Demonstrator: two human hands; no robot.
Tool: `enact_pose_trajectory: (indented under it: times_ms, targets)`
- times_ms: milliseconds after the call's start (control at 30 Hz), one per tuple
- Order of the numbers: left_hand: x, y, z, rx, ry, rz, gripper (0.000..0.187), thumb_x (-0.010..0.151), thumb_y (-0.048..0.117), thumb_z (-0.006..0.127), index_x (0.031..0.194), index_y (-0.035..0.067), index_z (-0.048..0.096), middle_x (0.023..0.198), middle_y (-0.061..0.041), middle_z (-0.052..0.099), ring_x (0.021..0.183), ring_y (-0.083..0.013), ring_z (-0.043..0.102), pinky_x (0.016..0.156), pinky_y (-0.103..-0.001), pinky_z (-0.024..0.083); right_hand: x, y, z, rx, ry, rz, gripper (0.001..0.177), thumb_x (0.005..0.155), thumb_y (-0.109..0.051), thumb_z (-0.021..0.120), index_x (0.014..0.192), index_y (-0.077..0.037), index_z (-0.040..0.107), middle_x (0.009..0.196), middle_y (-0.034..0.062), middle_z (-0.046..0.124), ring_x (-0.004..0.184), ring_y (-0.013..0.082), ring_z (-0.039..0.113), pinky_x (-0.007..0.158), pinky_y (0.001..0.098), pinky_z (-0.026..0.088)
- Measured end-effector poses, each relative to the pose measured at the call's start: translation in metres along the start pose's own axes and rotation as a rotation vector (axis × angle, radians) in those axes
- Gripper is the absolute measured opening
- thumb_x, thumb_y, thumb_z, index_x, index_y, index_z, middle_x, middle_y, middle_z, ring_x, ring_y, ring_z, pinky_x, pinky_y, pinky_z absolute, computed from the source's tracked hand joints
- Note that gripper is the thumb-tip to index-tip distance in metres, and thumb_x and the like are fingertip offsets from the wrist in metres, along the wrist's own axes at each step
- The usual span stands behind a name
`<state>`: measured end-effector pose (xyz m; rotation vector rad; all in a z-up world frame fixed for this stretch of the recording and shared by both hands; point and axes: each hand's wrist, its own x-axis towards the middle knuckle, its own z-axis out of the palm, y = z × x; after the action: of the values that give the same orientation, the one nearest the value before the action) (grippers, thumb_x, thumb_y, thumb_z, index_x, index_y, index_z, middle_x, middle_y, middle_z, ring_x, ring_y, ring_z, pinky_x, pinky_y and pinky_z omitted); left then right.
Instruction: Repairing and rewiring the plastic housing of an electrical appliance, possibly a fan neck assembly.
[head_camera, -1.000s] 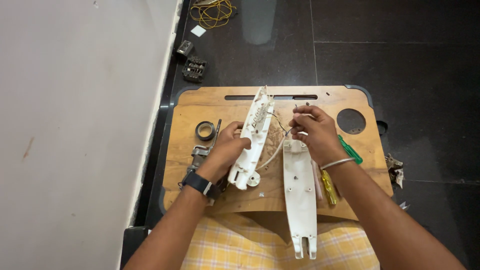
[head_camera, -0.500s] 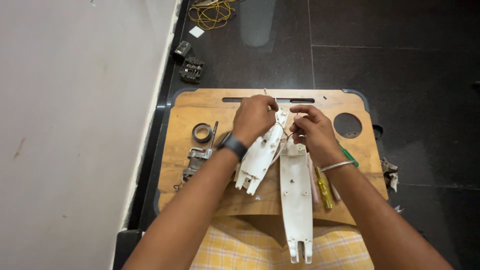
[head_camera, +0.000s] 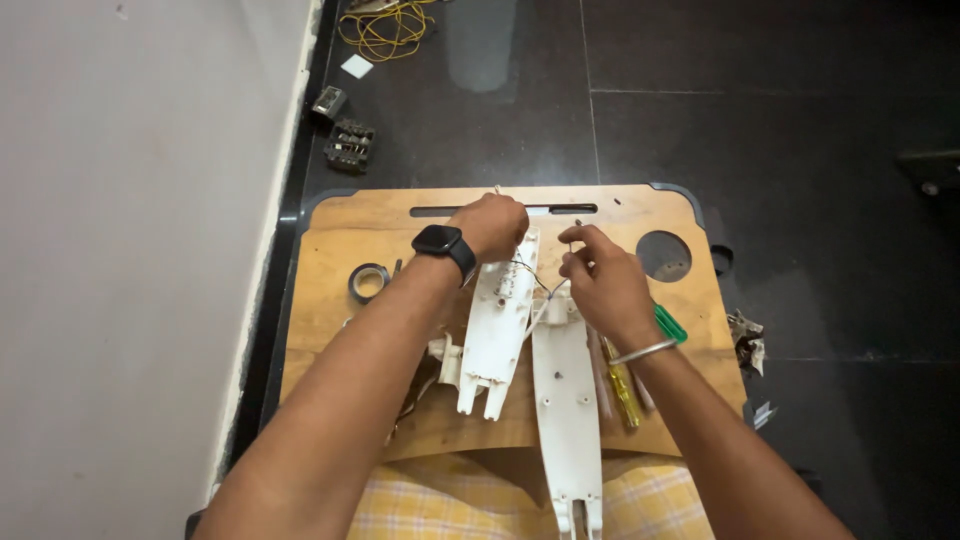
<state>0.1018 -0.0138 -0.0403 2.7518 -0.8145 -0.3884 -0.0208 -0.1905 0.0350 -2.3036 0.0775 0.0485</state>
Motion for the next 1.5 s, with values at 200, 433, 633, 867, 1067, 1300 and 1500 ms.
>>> enact_pose_trajectory:
  times_ms: [200,433,633,867,1067,1300,1500]
  targets:
    - [-0.029,0.015,-0.023,-0.143,0.279,-0.021,0.014,0.079,0.006,0.071,0.091,0.011,0.077,0.099,-0.01,0.069,0.103,-0.0324,0.063,0.087,-0.045,0.053,0.002,0.009,0.004,0.015,0.062,0.004,0.024,0.092,-0.013,0.065,0.115,-0.01,0.072,0.09,0.0114,0.078,0.075,0.0191,0.075,0.069,0.0338,0.058]
    - [-0.04,0.016,-0.002,-0.493,0.475,-0.027,0.01,0.089,0.012,0.07,0.096,0.009,0.076,0.095,-0.013,0.065,0.096,-0.0315,0.064,0.085,-0.044,0.051,0.003,0.006,0.0,0.14,0.064,0.013,0.021,0.092,-0.01,0.065,0.109,-0.004,0.075,0.079,0.0083,0.075,0.067,0.0132,0.069,0.064,0.0287,0.055]
    - [-0.039,0.021,0.001,-0.821,0.334,-0.099,0.016,0.09,0.014,0.065,0.102,0.005,0.07,0.096,-0.012,0.074,0.087,-0.0242,0.07,0.078,-0.039,0.055,0.008,0.015,0.005,0.32,0.045,0.018,0.019,0.094,-0.009,0.067,0.11,-0.004,0.077,0.078,0.0049,0.071,0.068,0.0086,0.065,0.063,0.024,0.054]
    - [-0.035,0.015,0.01,-0.847,0.145,-0.103,0.021,0.087,0.013,0.067,0.104,0.001,0.07,0.094,-0.012,0.075,0.085,-0.0197,0.072,0.076,-0.034,0.057,0.009,0.013,0.004,0.437,0.016,0.077,0.02,0.091,-0.006,0.069,0.108,0.002,0.073,0.087,0.0073,0.076,0.071,0.0112,0.07,0.064,0.024,0.056]
    - [-0.035,0.011,0.025,-1.007,0.179,-0.028,0.021,0.09,0.016,0.069,0.104,0.001,0.073,0.091,-0.007,0.075,0.082,-0.014,0.067,0.075,-0.03,0.055,0.019,0.004,0.008,0.424,-0.043,0.195,0.036,0.086,-0.003,0.075,0.119,0.002,0.06,0.09,0.0139,0.078,0.08,0.0135,0.074,0.069,0.0225,0.057]
    - [-0.041,0.017,0.037,-1.08,0.351,-0.004,0.028,0.085,0.02,0.075,0.106,0.001,0.075,0.088,-0.007,0.074,0.081,-0.0136,0.067,0.075,-0.029,0.056,0.038,0.043,0.026,0.731,-0.088,0.129,0.038,0.087,-0.001,0.073,0.118,0.006,0.051,0.098,0.0216,0.076,0.085,0.0228,0.077,0.075,0.028,0.065]
    - [-0.047,0.03,0.032,-1.137,0.394,-0.093,0.035,0.08,0.027,0.085,0.102,0.0,0.077,0.094,-0.009,0.079,0.088,-0.0131,0.072,0.077,-0.028,0.056,0.037,0.043,0.033,0.778,0.007,0.126,0.038,0.084,0.004,0.077,0.104,-0.002,0.044,0.093,0.0222,0.074,0.082,0.026,0.076,0.072,0.0326,0.064]
